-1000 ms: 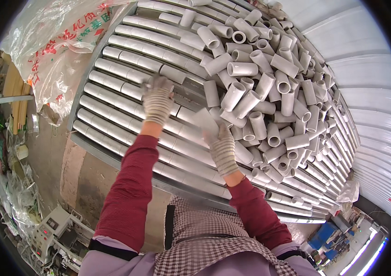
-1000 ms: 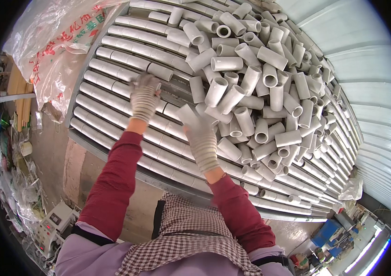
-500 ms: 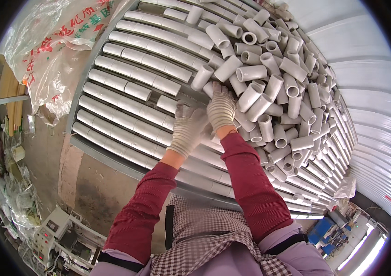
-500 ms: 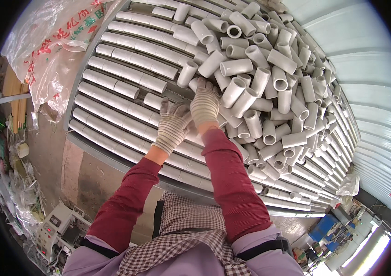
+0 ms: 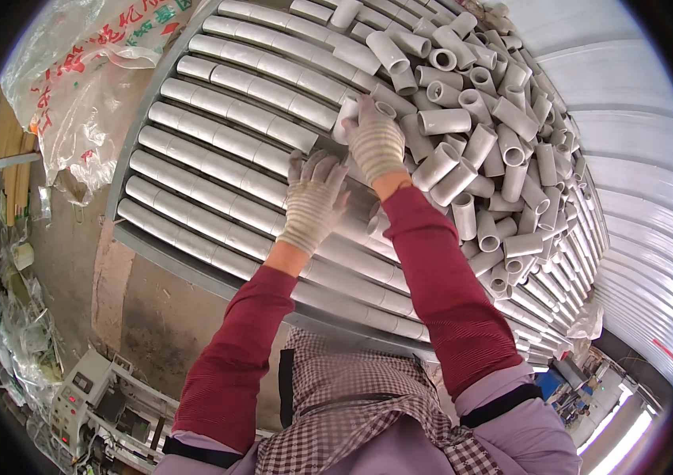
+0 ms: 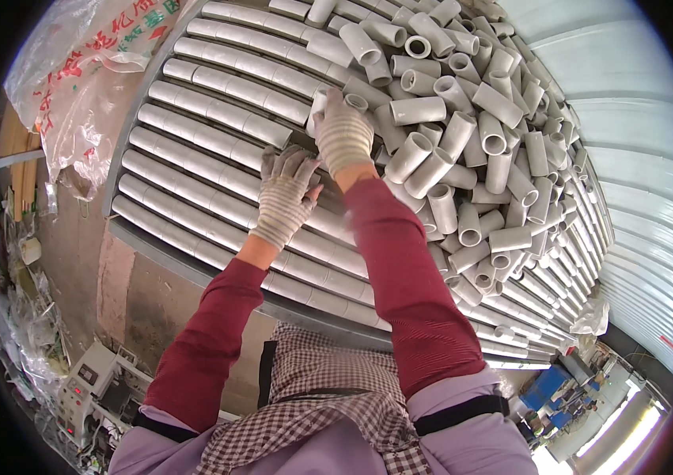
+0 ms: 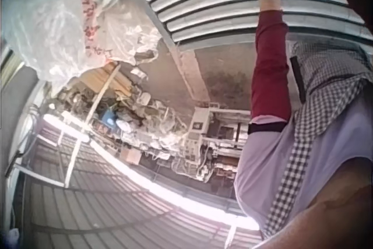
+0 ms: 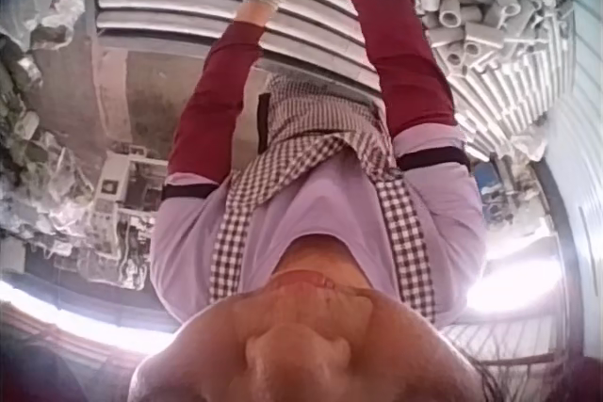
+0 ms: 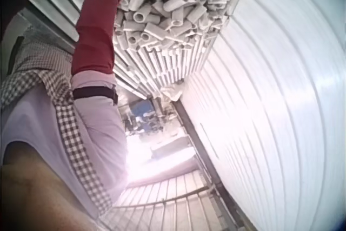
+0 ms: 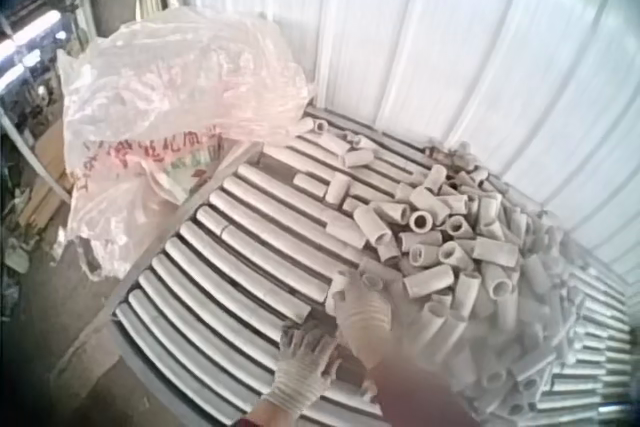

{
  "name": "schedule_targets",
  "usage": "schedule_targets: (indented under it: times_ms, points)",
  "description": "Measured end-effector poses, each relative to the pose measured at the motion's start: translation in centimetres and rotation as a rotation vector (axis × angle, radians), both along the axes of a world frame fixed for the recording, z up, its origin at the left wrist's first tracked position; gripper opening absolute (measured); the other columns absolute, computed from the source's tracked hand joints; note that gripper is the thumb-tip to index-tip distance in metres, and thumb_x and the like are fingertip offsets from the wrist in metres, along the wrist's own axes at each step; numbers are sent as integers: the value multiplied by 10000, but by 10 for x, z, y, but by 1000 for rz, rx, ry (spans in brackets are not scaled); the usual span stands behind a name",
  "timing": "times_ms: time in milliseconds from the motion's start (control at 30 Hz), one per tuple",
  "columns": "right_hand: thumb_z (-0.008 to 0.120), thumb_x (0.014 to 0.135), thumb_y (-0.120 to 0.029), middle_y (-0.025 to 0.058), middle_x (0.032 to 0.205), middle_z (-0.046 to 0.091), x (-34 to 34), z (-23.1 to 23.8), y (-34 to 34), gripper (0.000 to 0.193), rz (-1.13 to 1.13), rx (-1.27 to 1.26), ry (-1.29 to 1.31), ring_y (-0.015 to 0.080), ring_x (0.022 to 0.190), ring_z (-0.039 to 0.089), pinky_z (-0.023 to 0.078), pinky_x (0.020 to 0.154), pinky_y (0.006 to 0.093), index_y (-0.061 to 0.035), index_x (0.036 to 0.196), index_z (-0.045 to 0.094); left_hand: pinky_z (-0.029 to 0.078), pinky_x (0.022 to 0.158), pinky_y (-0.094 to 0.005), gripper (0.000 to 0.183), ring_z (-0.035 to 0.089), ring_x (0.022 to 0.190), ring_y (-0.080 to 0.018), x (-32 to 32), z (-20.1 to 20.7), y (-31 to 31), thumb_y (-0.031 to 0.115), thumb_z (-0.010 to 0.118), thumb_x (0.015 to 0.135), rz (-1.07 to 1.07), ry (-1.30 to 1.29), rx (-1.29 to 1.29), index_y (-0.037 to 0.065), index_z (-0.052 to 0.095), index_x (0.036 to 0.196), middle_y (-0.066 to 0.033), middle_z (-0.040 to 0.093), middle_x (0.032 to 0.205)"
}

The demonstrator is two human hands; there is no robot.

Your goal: Applying adhesive to machine rollers and loading plastic pipe fittings into a production machine on a factory floor.

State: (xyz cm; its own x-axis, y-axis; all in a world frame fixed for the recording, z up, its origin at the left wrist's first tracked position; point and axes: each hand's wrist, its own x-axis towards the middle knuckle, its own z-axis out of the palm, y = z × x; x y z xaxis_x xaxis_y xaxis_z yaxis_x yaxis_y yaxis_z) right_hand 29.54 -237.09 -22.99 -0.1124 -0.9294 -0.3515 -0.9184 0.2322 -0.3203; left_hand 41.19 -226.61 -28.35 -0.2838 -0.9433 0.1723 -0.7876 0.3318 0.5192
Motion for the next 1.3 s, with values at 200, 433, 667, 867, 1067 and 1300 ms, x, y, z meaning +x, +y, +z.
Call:
schedule_targets:
  times_ms: [200,433,667,867,1067,1300]
  points:
    - [579,887,-285,111,724,645,-25,9,48,300,-504,-52,-801,290,634,631,518,665,420,-38,1054,611,255,1079,-535,367,520,1147,-251,3,-22,-11,190,662,770,-31,16,56,149,582,1126,-76,596,1103]
    - [470,925,-364,148,665,650,-52,-7,131,386,-199,43,-67,329,669,644,510,690,434,-18,950,640,337,1025,-474,203,602,977,-282,12,4,-20,84,621,801,-49,291,160,98,630,1003,-86,651,965]
    - [497,921,-381,182,829,669,-89,-14,123,397,-124,435,-356,332,831,646,504,732,439,-35,1025,659,298,1089,-483,560,498,1179,-268,-15,0,22,263,705,745,-373,-85,48,150,500,1254,-52,540,1251]
    - [598,836,-294,171,830,668,-70,19,98,269,47,-39,-69,368,835,632,497,761,423,-64,971,631,300,1084,-478,527,489,1202,-242,-14,10,-4,283,677,783,-511,-306,200,159,506,1266,-67,544,1239]
    - [648,816,-154,168,1054,638,-52,-20,77,275,197,-6,49,316,997,616,500,839,390,-76,1074,591,271,1090,-494,484,474,1221,-249,-20,21,-13,308,625,836,-569,-521,261,165,500,1281,-62,526,1254]
    - [620,837,-111,170,996,646,-45,-34,63,243,28,-1,-576,314,985,626,507,833,383,-83,1078,602,224,1101,-555,509,460,1229,-249,-21,15,2,301,630,834,-461,-485,216,135,477,1290,-81,506,1281]
